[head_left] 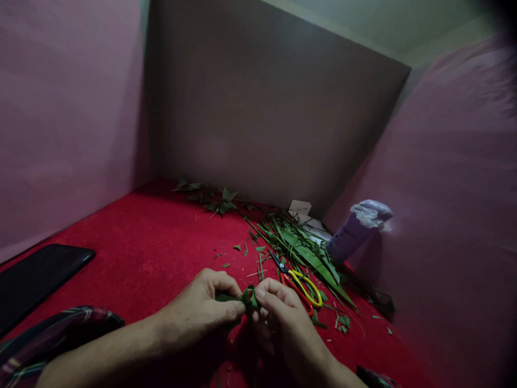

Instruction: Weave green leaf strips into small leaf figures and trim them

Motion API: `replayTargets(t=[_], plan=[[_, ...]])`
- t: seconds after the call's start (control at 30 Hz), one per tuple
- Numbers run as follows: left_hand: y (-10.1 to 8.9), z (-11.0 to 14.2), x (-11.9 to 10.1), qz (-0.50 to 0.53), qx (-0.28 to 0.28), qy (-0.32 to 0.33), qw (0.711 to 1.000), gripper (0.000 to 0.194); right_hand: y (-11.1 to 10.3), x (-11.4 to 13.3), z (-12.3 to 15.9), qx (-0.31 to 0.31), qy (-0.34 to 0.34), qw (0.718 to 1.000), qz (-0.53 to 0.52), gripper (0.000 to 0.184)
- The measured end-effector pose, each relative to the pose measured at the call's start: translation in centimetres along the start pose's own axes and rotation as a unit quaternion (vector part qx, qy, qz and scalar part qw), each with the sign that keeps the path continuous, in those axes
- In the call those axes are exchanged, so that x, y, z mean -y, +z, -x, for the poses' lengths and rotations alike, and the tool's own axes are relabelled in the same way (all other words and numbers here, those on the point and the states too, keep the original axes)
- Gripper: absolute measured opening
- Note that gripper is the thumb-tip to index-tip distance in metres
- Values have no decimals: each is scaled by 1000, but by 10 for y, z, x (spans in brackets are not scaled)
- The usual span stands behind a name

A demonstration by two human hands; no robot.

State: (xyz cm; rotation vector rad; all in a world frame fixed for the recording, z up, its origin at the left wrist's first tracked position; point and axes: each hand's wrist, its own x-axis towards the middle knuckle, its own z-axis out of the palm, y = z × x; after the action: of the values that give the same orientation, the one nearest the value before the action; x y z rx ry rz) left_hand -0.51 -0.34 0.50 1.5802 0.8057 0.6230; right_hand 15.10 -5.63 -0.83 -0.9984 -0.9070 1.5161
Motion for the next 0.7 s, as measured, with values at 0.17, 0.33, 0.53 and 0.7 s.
replayTargets(t=[0.17,0.33,0.53,0.7], plan=[[-1,-1,1,-27,-14,17,999,11,-1,0,0,2,19,1000,-13,24],[-2,1,-5,-93,-11,34,995,13,-3,-2,-1,-4,36,999,16,24],[-2,1,-8,-88,-7,13,996,15,1,-4,1,-48,-88,990,101,17],[-1,0,-4,-78,-8,21,997,14,-5,-7,1,-21,-146,964,220,15]])
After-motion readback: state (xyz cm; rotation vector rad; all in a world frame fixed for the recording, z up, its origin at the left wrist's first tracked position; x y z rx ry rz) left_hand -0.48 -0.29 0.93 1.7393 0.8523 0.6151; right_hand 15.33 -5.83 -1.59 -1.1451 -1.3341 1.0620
